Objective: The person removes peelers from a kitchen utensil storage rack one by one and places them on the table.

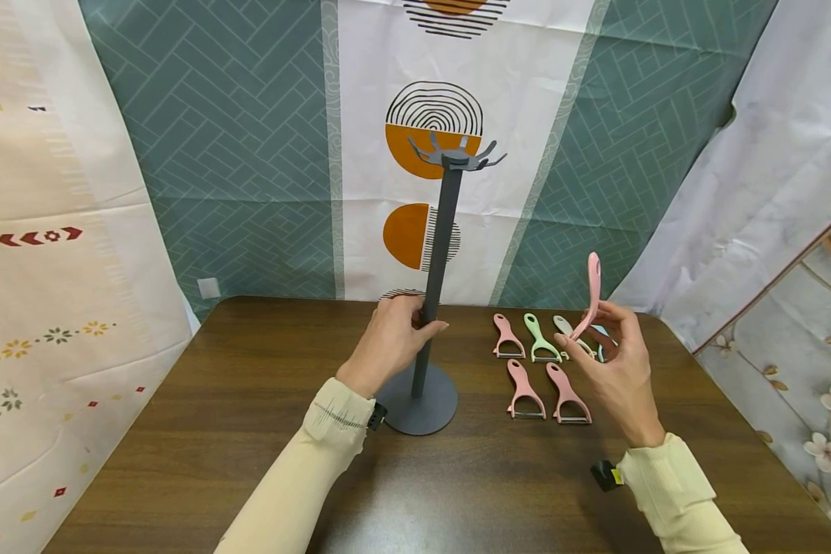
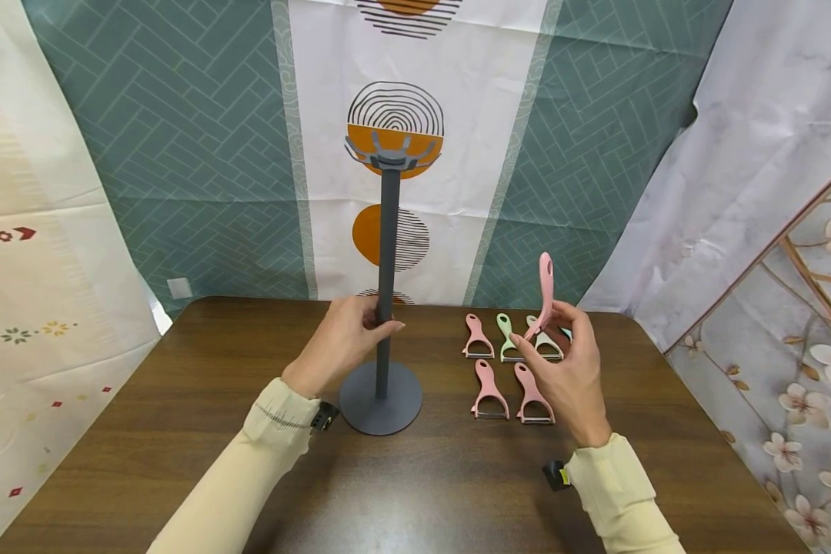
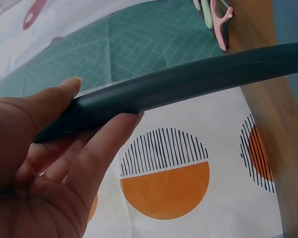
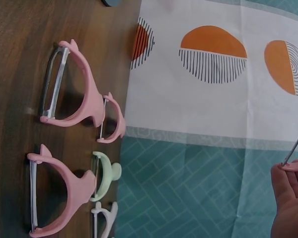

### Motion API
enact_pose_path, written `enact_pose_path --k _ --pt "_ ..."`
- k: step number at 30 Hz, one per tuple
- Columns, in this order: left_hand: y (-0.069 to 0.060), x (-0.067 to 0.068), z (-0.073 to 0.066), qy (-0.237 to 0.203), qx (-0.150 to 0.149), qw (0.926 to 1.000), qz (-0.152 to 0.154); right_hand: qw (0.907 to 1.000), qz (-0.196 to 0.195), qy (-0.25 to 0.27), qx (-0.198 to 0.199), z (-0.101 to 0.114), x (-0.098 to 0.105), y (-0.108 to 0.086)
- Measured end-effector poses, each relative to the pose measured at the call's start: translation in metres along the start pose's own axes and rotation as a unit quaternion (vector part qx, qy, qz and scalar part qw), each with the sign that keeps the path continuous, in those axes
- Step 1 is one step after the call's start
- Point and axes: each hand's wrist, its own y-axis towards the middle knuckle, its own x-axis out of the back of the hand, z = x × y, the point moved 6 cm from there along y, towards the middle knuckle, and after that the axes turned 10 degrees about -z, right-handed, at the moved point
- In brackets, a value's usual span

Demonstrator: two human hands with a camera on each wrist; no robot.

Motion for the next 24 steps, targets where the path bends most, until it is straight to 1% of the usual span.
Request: enact_pose_path --k 6,12,17,24 --pt "0.000 0.000 0.000 0.000 -0.001 1.0000 0.000 0.9993 -0.002 -0.037 0.010 0.000 0.003 -0.003" --pt "-0.001 -0.001 0.000 -0.004 0.003 1.0000 0.003 0.9990 -0.005 -0.045 0.001 -0.004 0.008 -0.005" --pt "0.000 -0.001 0.000 -0.003 -0.002 1.0000 0.002 0.9984 -0.005 -0.056 -0.002 -0.010 0.012 -0.007" --pt "0.000 -0.002 0.001 -0.006 0.009 0.9999 0.005 0.9976 -0.011 -0.068 -0.004 -0.016 0.018 -0.009"
